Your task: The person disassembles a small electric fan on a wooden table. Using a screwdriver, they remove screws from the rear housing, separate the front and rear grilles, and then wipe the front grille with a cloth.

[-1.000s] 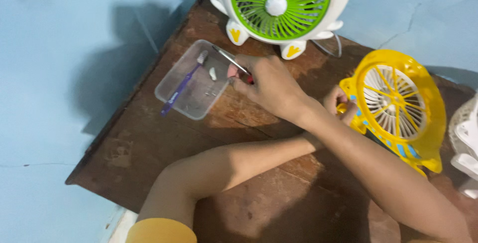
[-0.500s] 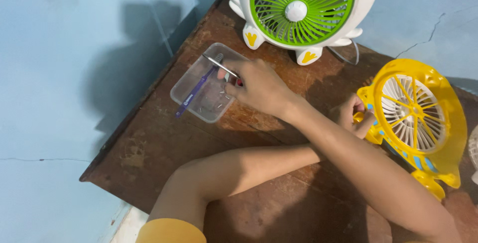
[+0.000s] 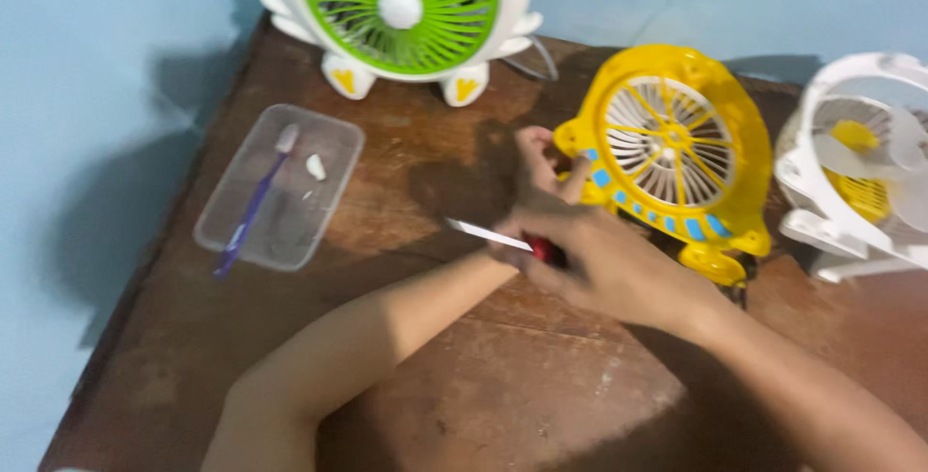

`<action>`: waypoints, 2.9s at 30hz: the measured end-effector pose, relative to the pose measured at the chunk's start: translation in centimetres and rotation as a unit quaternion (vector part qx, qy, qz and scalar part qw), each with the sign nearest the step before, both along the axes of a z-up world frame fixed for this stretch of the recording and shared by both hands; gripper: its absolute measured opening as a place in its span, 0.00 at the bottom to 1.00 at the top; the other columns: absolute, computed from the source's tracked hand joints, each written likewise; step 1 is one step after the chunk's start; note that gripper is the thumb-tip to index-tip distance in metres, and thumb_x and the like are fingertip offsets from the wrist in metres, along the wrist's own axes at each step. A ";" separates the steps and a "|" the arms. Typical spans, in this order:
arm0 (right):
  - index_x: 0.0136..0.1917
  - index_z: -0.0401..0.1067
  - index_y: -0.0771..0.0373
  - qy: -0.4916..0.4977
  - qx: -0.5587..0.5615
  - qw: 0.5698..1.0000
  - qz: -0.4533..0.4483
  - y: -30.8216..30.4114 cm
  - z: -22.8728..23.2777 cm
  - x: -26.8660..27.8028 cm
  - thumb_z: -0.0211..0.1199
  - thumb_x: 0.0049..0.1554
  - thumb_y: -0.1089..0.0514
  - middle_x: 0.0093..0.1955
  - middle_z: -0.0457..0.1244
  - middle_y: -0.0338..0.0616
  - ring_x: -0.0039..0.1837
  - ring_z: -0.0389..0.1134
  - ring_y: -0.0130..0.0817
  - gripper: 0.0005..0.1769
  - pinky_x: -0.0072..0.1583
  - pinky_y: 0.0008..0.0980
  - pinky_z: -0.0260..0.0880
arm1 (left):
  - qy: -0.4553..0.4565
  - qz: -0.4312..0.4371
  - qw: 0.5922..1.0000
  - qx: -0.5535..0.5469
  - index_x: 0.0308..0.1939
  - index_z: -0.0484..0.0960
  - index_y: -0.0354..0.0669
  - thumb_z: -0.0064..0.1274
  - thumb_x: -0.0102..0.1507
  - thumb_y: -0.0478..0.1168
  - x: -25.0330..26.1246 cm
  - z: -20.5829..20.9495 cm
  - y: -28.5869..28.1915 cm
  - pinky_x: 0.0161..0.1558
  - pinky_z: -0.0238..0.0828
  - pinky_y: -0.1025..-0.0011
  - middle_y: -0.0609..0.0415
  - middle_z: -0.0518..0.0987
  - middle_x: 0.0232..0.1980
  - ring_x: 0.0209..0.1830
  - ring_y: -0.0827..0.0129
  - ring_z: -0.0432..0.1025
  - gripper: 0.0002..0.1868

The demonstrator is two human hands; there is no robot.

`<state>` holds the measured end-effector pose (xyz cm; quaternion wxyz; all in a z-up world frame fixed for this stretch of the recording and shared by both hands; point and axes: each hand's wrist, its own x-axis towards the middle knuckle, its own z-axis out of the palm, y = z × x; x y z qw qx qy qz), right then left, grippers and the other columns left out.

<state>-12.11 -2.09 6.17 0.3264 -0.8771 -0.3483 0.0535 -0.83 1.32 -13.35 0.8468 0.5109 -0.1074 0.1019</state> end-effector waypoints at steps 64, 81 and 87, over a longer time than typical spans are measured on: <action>0.67 0.46 0.67 -0.268 0.184 0.786 -0.526 -43.3 -14.6 -4.0 0.43 0.80 0.58 0.59 0.63 0.57 0.61 0.71 0.41 0.11 0.60 0.37 0.77 | -0.249 -0.118 0.928 0.250 0.61 0.72 0.29 0.66 0.61 0.36 2.4 9.4 -19.0 0.60 0.72 0.63 0.38 0.79 0.59 0.60 0.50 0.76 0.28; 0.73 0.35 0.63 -0.244 0.117 0.786 -0.557 -46.5 -17.3 -2.9 0.45 0.81 0.58 0.72 0.54 0.63 0.74 0.62 0.45 0.21 0.74 0.43 0.68 | -0.245 -0.083 0.929 0.265 0.49 0.80 0.38 0.64 0.57 0.32 5.2 10.1 -22.1 0.47 0.71 0.59 0.45 0.79 0.45 0.45 0.49 0.76 0.17; 0.73 0.37 0.60 -0.270 0.137 0.807 -0.507 -44.8 -16.5 -3.1 0.49 0.79 0.67 0.72 0.54 0.65 0.75 0.61 0.49 0.23 0.77 0.49 0.68 | -0.301 -0.055 0.886 0.350 0.58 0.72 0.38 0.64 0.58 0.34 5.9 9.5 -20.7 0.53 0.72 0.58 0.42 0.78 0.53 0.53 0.47 0.75 0.26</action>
